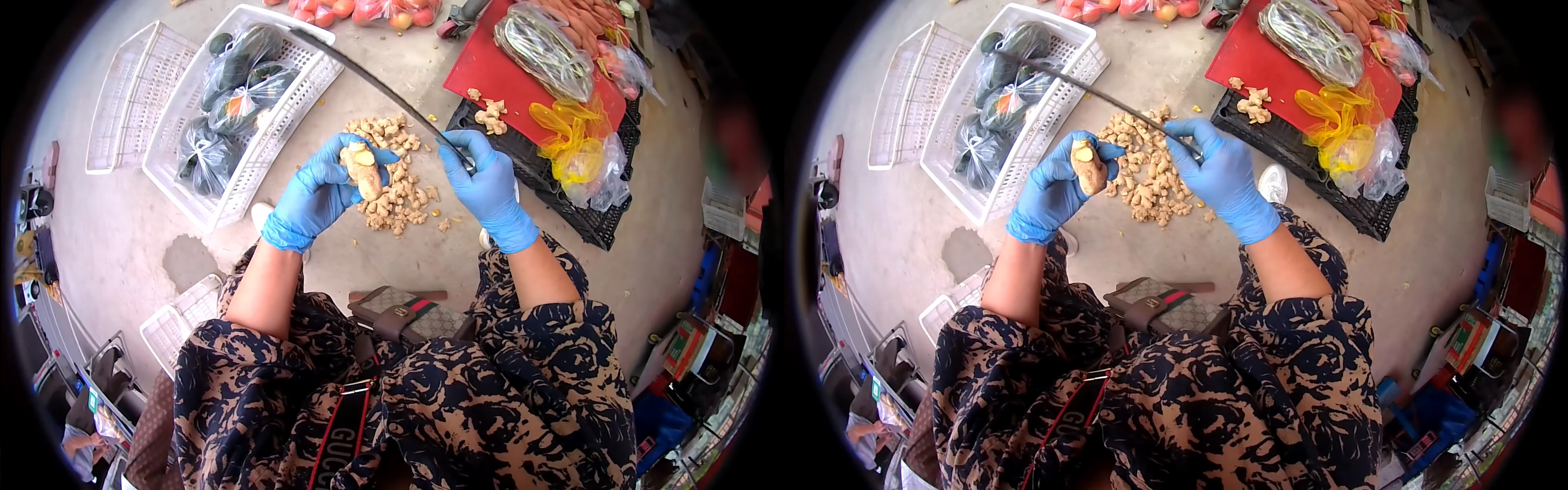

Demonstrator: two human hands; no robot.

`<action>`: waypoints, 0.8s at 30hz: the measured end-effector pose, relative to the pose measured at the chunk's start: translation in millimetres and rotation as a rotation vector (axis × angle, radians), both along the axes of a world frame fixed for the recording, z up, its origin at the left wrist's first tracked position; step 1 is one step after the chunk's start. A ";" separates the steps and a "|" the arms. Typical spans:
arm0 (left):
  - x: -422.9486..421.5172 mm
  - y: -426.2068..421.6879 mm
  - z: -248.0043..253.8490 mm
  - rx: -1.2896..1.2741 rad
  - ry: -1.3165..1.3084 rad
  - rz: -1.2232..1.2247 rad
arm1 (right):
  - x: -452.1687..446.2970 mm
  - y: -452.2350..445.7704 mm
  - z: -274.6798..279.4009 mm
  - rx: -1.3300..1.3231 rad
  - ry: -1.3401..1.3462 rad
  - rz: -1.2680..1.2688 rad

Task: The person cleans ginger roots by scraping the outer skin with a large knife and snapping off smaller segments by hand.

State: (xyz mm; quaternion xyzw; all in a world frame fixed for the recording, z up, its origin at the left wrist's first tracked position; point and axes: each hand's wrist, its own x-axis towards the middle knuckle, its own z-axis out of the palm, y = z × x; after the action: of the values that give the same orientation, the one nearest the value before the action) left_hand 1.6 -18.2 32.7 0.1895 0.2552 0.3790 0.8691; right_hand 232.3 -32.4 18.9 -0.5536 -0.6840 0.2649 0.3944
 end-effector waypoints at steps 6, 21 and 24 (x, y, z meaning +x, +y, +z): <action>10.2 -0.7 -1.6 -0.606 -0.158 0.251 | -21.6 -7.6 4.9 0.355 -0.150 0.273; 36.7 -11.2 -49.5 -0.466 -0.201 0.143 | -41.0 -24.1 -1.1 0.451 -0.394 0.342; 34.9 -14.4 -51.4 -0.476 -0.157 0.141 | -39.5 -22.6 0.2 0.475 -0.472 0.326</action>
State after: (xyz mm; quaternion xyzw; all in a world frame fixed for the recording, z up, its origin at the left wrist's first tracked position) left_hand 36.4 -32.7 -18.8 -0.0686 0.2816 0.3812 0.8779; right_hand 192.8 -55.0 19.1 -0.3764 -0.8776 0.0229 0.2959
